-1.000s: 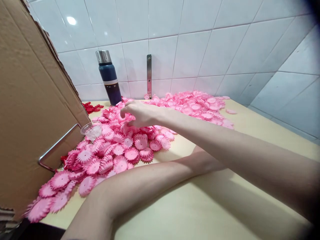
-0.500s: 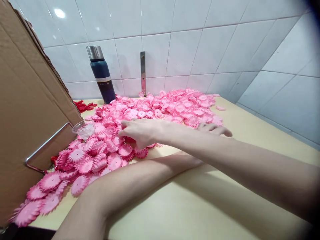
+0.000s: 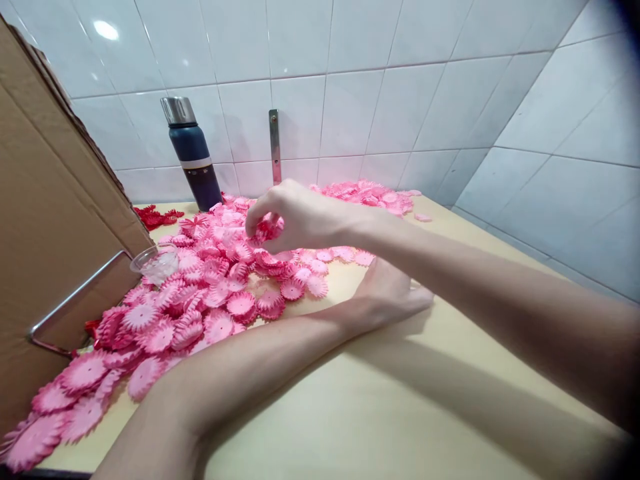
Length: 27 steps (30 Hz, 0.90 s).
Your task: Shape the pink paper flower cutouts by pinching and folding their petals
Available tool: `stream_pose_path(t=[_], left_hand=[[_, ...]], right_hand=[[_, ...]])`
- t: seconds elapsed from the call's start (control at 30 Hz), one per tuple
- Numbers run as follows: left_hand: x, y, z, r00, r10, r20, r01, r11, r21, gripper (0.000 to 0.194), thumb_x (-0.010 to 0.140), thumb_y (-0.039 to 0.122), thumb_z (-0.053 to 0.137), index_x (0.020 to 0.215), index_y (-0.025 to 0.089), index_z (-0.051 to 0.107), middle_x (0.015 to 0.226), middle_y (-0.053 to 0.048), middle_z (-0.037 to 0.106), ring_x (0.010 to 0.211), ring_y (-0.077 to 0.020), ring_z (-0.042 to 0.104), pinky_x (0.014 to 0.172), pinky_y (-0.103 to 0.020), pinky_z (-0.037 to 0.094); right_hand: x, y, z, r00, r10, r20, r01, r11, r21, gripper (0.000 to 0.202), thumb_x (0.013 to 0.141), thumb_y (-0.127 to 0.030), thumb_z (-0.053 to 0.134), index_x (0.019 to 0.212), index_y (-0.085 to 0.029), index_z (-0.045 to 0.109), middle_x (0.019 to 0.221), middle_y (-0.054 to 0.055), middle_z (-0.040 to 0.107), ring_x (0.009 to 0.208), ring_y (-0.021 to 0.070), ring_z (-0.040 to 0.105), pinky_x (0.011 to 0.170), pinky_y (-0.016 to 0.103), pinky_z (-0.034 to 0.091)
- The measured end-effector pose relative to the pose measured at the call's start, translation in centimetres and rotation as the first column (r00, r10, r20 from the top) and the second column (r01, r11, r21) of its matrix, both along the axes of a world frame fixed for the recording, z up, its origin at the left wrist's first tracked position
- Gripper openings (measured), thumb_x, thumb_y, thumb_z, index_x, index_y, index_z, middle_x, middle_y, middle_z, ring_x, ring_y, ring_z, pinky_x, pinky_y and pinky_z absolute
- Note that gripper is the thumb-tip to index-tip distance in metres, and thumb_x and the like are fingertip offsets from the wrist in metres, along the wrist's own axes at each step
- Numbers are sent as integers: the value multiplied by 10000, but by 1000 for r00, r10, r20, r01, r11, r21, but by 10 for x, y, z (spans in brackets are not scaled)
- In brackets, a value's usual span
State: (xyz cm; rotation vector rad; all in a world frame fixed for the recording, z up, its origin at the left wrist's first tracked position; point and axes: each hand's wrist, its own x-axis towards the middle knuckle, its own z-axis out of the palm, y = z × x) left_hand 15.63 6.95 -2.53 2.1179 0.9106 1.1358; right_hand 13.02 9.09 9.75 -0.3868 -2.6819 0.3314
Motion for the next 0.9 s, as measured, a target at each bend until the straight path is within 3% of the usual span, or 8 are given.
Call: stream_pose_path(t=[0.17,0.3,0.4,0.53,0.63,0.7,0.9], left_hand=[[8,1,-2,997,-75,-15,76,987,143,132,839,260,545,784,185,639,879,-42,705,908,-190,620,894,-329,474],[7,-6,-2,983,-181,-18,180,956,233,239,851,316,531,667,187,613,603,-9,638,590,-126,570,608,-258,456],[6,-9,-1,972,-214,101,179,944,276,308,854,323,535,586,174,569,473,14,538,445,-88,462,489,-237,382],[6,-7,3,948,-65,312,22,990,138,269,869,360,537,679,176,582,513,28,524,456,-82,435,463,-222,344],[5,-3,6,897,82,434,-88,996,-6,222,894,366,505,753,198,538,618,27,532,537,-91,464,525,-217,376],[4,0,7,861,181,476,-161,983,-85,199,899,360,498,770,209,503,658,30,504,568,-95,458,551,-215,385],[5,13,4,764,415,494,-357,910,-214,103,866,296,547,842,211,495,831,-6,558,736,-122,525,680,-239,440]], right_hand=[[63,7,17,977,-208,50,209,978,-8,140,707,-160,682,825,-202,746,772,6,673,745,157,607,656,284,457],[125,19,8,891,-408,201,419,908,-11,147,674,-258,697,808,-239,756,810,-3,708,778,198,641,646,290,466],[163,22,-5,842,-422,336,488,861,-141,205,673,-319,690,854,-250,759,847,1,729,802,222,663,647,292,485],[191,15,-23,870,-316,379,468,771,-431,325,682,-385,712,967,-232,739,890,28,732,805,209,676,648,282,515],[198,10,-32,890,-317,327,453,688,-567,335,679,-427,734,931,-206,742,871,53,732,762,198,679,622,282,536],[201,9,-34,888,-349,298,459,661,-594,302,706,-427,720,905,-201,745,873,65,733,712,185,675,569,276,535],[206,16,-32,877,-405,260,477,667,-572,220,706,-313,719,893,-200,736,870,72,727,715,192,670,558,303,541]])
